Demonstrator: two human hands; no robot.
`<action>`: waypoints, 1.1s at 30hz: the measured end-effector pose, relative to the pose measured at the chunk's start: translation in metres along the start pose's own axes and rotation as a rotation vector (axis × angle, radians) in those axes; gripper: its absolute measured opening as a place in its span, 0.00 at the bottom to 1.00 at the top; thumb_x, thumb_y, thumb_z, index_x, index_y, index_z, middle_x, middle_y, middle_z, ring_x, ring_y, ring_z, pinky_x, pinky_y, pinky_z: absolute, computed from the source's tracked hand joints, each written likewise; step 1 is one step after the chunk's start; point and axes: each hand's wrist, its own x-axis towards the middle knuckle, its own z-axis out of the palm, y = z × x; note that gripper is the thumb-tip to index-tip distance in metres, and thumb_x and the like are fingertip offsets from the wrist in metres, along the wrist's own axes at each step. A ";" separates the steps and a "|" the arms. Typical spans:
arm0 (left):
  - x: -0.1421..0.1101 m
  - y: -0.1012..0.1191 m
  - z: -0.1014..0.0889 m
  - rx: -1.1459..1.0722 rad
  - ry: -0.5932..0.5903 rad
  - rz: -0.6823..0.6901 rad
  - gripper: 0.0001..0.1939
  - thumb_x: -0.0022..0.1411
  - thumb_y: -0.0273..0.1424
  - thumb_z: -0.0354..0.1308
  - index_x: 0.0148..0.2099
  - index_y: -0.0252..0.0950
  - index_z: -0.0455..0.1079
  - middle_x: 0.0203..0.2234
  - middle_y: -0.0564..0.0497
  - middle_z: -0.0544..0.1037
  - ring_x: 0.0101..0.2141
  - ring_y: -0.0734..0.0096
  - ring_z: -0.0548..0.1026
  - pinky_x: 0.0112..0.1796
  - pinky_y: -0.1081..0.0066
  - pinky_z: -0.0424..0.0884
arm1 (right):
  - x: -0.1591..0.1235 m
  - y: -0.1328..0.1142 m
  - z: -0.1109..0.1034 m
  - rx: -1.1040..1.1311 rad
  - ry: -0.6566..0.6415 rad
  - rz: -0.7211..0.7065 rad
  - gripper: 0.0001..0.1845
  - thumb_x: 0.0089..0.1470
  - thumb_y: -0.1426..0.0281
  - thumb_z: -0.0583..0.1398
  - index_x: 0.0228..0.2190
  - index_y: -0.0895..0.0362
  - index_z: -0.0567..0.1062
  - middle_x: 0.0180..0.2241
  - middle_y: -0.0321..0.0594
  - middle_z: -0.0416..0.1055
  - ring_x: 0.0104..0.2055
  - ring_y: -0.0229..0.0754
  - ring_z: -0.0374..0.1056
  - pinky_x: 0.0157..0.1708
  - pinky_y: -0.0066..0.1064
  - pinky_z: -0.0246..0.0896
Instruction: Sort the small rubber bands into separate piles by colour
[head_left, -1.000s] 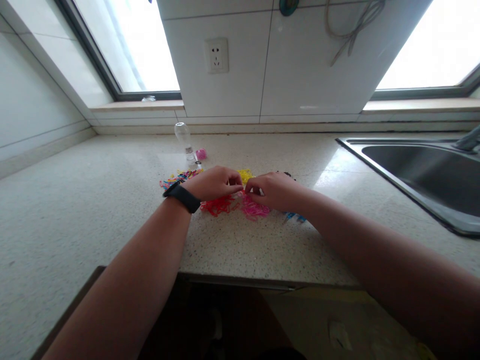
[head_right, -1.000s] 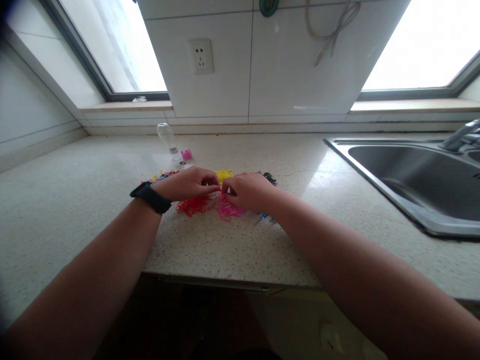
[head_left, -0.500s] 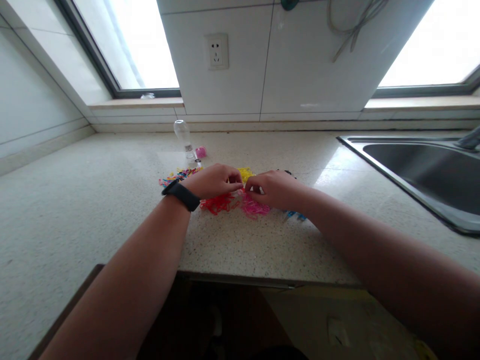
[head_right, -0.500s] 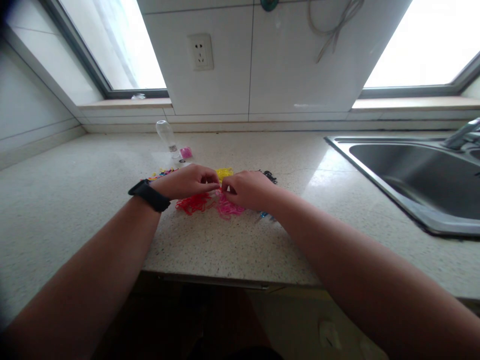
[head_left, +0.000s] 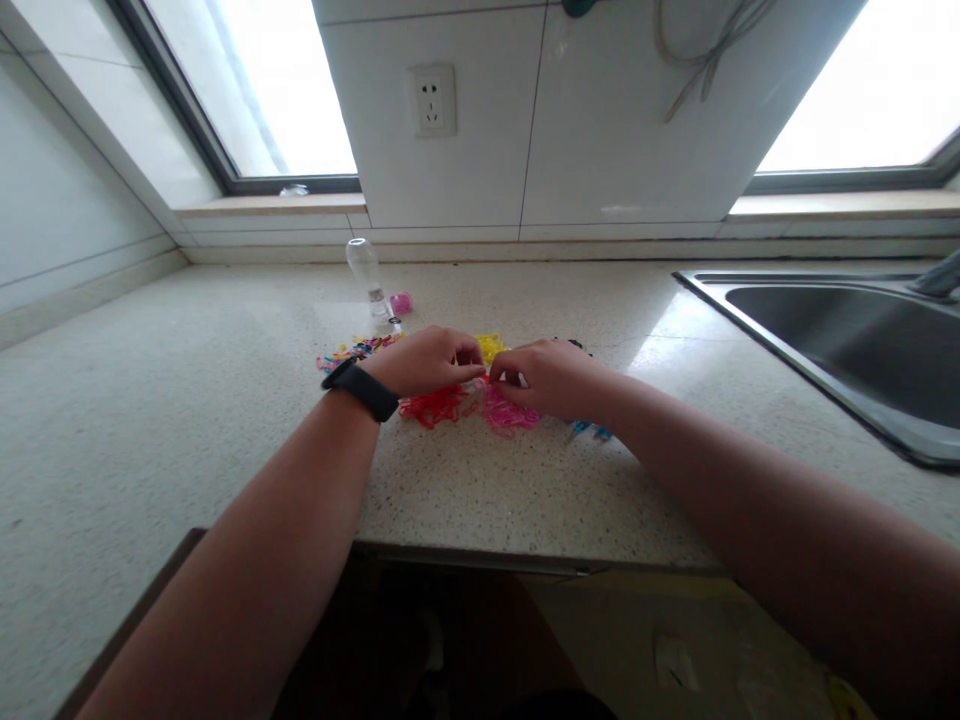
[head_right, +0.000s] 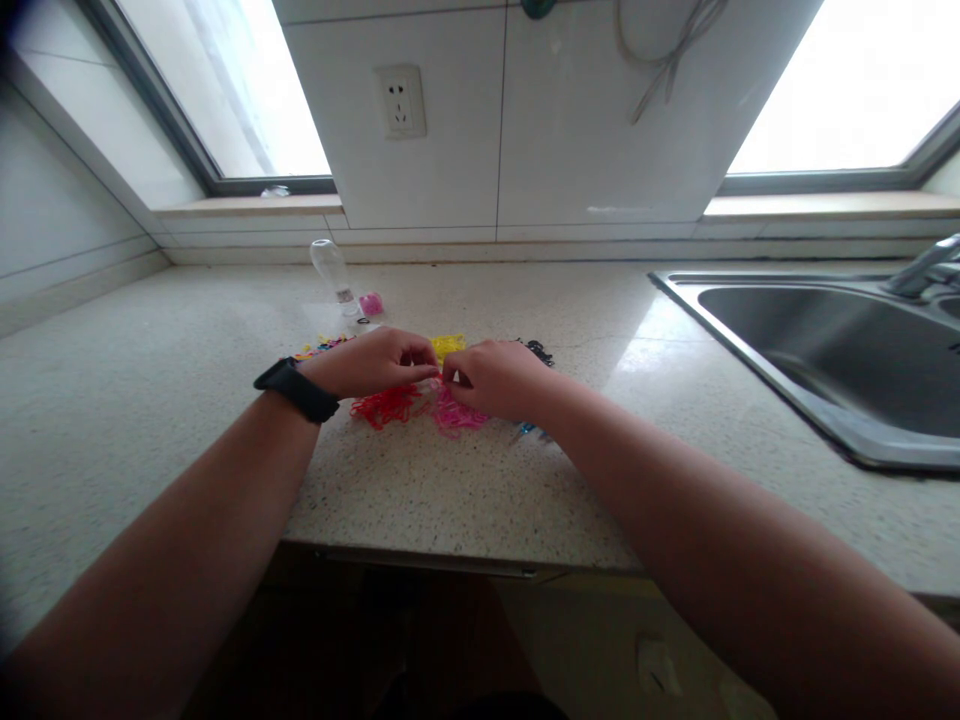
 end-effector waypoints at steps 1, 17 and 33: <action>0.000 0.000 0.000 -0.002 -0.001 0.000 0.11 0.66 0.35 0.58 0.39 0.33 0.78 0.26 0.51 0.78 0.27 0.74 0.71 0.29 0.73 0.60 | 0.000 0.000 0.000 -0.003 0.000 0.001 0.12 0.60 0.65 0.57 0.39 0.51 0.80 0.36 0.40 0.80 0.34 0.41 0.70 0.32 0.32 0.50; 0.000 0.001 -0.002 0.017 -0.012 -0.003 0.12 0.67 0.35 0.58 0.40 0.32 0.78 0.26 0.50 0.78 0.26 0.74 0.70 0.29 0.73 0.59 | 0.000 0.002 0.001 -0.009 -0.017 -0.028 0.12 0.59 0.65 0.57 0.39 0.52 0.80 0.37 0.40 0.80 0.35 0.42 0.70 0.32 0.32 0.49; 0.001 0.002 -0.002 0.046 -0.022 -0.016 0.12 0.66 0.35 0.58 0.42 0.32 0.79 0.27 0.50 0.79 0.27 0.74 0.71 0.30 0.72 0.59 | -0.001 0.001 0.000 -0.001 -0.036 -0.029 0.12 0.60 0.65 0.57 0.40 0.51 0.79 0.37 0.40 0.80 0.35 0.41 0.70 0.34 0.32 0.51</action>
